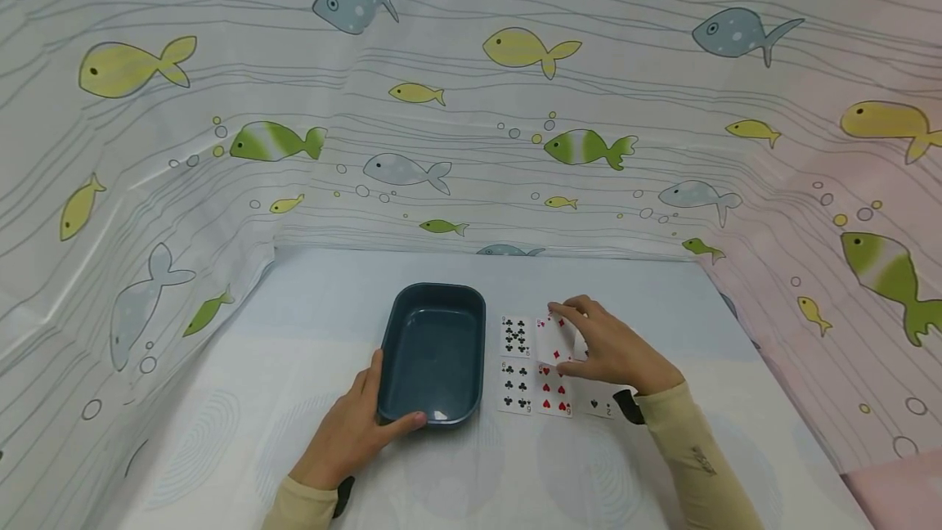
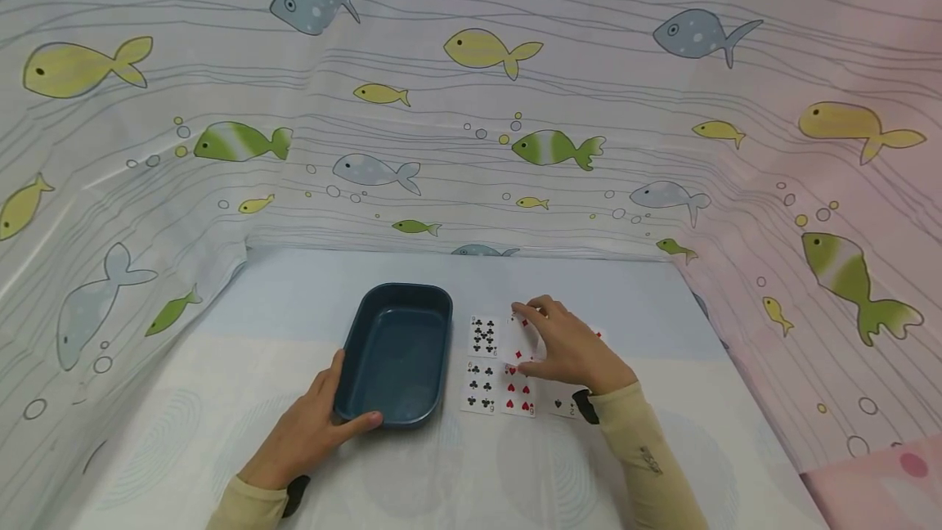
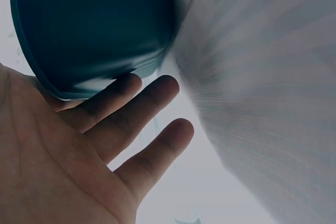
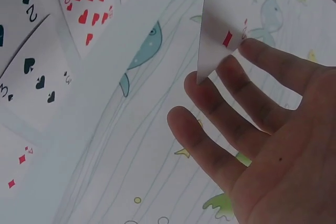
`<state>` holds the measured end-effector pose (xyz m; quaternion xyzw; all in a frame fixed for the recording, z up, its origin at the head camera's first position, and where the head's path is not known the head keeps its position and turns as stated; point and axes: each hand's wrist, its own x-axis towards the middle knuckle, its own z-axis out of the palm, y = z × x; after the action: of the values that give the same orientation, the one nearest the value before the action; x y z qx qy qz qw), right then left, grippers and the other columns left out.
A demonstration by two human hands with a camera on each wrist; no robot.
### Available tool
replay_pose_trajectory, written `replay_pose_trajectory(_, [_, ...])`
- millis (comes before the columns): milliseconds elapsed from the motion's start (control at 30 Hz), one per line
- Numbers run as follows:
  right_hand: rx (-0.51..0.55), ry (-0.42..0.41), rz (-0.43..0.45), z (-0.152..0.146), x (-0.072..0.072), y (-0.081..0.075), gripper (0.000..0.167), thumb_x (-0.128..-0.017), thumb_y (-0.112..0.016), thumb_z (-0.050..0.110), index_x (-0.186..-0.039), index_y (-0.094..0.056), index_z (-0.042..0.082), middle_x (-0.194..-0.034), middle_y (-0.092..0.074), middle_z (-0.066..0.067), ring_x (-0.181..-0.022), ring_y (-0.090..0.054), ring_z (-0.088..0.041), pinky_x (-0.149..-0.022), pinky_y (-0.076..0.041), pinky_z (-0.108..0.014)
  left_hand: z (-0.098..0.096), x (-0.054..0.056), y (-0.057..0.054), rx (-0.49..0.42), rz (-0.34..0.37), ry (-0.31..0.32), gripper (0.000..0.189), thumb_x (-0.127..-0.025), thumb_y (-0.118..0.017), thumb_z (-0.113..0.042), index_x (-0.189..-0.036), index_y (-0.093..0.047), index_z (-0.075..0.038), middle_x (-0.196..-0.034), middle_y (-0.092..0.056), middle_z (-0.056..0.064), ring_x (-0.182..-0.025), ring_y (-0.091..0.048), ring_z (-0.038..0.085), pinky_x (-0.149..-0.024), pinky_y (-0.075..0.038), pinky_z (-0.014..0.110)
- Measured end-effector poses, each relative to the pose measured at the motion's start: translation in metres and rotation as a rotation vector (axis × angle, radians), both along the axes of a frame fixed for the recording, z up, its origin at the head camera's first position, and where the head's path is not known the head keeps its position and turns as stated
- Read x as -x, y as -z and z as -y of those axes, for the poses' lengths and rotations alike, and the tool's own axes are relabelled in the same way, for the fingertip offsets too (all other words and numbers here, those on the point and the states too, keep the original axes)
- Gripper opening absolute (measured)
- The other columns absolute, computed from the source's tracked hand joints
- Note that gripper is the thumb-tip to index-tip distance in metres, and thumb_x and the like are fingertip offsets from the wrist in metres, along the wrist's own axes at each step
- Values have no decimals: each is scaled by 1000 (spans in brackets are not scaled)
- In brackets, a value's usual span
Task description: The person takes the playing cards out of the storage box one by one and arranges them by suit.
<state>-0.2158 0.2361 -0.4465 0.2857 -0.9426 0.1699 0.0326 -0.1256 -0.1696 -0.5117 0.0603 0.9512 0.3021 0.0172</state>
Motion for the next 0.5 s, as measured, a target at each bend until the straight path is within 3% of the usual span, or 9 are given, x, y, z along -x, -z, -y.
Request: replay_pose_trajectory(500, [-23,57,52,-34,-7,9,90,-72,-91,32,-150,-50,14,-137,-51,-10,-123,-53,-27,-95,-51,-48,0,0,-1,9,17,-4,124,-80,-66,-77,-163,-9,-6,-155,-36,26,-131,-50,43,-103,-44,57])
